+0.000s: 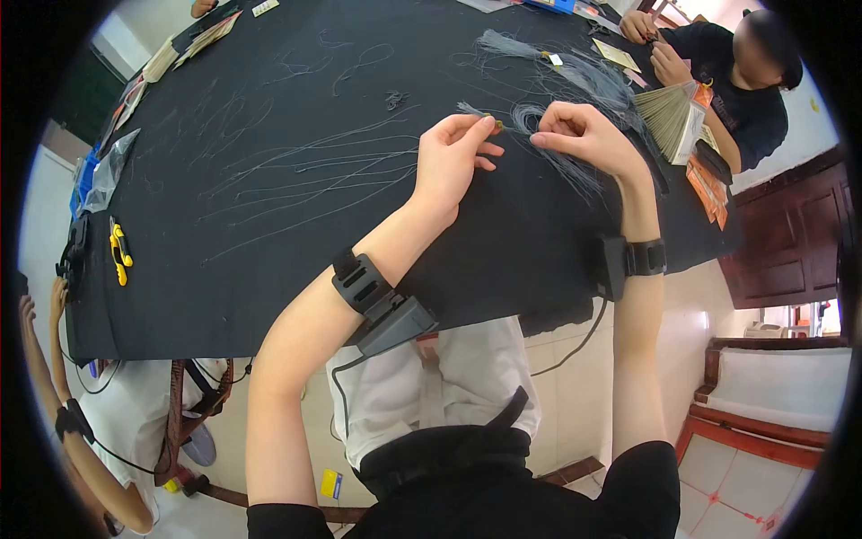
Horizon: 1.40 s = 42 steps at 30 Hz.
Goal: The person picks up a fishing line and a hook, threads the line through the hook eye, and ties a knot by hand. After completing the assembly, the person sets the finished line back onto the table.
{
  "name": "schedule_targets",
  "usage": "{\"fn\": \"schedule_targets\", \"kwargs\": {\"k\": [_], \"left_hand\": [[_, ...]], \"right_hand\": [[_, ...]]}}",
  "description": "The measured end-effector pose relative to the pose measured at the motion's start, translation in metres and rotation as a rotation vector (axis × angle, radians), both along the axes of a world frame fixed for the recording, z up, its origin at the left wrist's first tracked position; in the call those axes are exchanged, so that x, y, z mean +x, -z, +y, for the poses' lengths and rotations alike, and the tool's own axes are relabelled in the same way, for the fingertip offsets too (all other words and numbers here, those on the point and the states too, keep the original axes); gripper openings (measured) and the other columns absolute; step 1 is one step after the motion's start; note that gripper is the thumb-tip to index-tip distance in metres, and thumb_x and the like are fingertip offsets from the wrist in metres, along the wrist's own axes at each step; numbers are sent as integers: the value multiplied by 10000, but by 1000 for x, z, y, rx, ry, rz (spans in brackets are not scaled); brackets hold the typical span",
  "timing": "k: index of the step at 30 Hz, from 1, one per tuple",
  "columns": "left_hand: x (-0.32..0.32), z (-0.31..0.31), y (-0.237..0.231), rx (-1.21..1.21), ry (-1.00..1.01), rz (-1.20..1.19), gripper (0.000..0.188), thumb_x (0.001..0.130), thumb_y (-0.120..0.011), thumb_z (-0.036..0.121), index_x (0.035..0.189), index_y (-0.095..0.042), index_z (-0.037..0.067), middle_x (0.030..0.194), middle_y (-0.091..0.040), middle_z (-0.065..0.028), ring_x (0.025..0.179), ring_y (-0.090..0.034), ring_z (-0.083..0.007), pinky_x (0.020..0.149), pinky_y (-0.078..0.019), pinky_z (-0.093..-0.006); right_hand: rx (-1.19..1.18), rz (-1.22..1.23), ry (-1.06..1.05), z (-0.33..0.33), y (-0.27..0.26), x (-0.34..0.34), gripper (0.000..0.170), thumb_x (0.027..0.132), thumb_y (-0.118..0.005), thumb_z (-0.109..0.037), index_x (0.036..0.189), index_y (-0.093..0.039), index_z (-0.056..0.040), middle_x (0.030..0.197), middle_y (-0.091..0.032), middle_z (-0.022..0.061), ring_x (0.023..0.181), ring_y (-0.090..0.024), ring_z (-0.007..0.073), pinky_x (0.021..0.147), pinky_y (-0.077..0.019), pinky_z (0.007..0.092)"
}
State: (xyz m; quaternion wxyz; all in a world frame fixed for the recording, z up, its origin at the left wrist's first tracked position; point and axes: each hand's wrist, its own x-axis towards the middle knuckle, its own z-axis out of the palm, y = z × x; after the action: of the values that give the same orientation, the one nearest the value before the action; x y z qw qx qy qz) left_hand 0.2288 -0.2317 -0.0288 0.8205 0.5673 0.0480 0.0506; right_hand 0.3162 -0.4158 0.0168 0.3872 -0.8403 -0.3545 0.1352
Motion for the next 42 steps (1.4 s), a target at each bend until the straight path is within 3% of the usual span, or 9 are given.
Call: {"fn": "schedule_targets", "kwargs": {"k": [12, 17, 22, 25, 32, 33, 36, 39, 42], "left_hand": [[3, -1, 2, -4, -6, 0, 240, 872, -549, 178, 995, -548, -28, 984, -599, -127, 775, -607, -158, 634, -494, -237], [3, -1, 3, -4, -15, 18, 218, 870, -540, 150, 977, -537, -39, 971, -599, -145, 769, -608, -168, 632, -496, -238], [5, -1, 4, 11, 4, 24, 219, 861, -549, 150, 971, -546, -41, 952, -599, -137, 764, -604, -162, 626, -489, -238], [6, -1, 6, 117, 49, -16, 226, 854, -564, 159, 965, -558, -38, 936, -599, -122, 739, -596, -149, 614, -476, -236], [6, -1, 12, 138, 57, -58, 187, 844, -585, 173, 906, -598, -3, 835, -606, -62, 705, -568, -107, 593, -445, -220], [7, -1, 11, 135, 63, -59, 189, 844, -585, 175, 905, -597, -3, 837, -606, -62, 706, -567, -106, 593, -445, -220], [6, -1, 11, 148, 63, -49, 216, 846, -575, 161, 962, -605, -19, 857, -610, -72, 707, -567, -107, 604, -449, -221], [5, -2, 11, 147, 43, -31, 235, 848, -562, 147, 997, -603, -30, 875, -612, -83, 707, -566, -108, 608, -451, -222], [7, -1, 13, 160, 40, -40, 241, 850, -553, 142, 1008, -603, -33, 895, -613, -88, 708, -565, -108, 605, -453, -225]], "right_hand": [[-96, 41, -79, 4, 5, 0, 177, 779, -647, -206, 804, -629, -32, 626, -504, -28, 576, -417, 58, 522, -336, 228], [297, 52, 66, -13, -2, 11, 167, 830, -570, -226, 867, -593, -65, 798, -545, -22, 693, -457, 78, 641, -374, 228], [1142, 129, 341, -19, 6, 29, 160, 872, -514, -173, 922, -572, -33, 883, -586, 40, 769, -505, 117, 738, -382, 248], [1174, -48, 476, -29, 5, 35, 176, 884, -504, -177, 935, -566, -21, 928, -594, 67, 842, -520, 122, 751, -394, 261], [165, -58, -126, 8, -5, -2, 169, 815, -594, -219, 828, -621, -53, 1103, -577, 91, 1000, -523, 191, 865, -402, 295], [87, -128, -220, 16, -1, -6, 181, 806, -604, -219, 824, -625, -39, 1021, -603, 94, 918, -544, 172, 810, -421, 291], [-105, -135, -168, 25, 6, -7, 203, 795, -607, -204, 839, -625, -7, 714, -593, 71, 675, -530, 136, 631, -422, 278], [-127, -60, 20, 16, 6, -5, 216, 782, -613, -202, 816, -618, 11, 674, -582, 77, 638, -531, 138, 591, -418, 265], [-182, -348, 193, -6, 11, 9, 198, 768, -608, -178, 809, -612, 16, 717, -609, 118, 669, -563, 189, 639, -442, 304]]}}
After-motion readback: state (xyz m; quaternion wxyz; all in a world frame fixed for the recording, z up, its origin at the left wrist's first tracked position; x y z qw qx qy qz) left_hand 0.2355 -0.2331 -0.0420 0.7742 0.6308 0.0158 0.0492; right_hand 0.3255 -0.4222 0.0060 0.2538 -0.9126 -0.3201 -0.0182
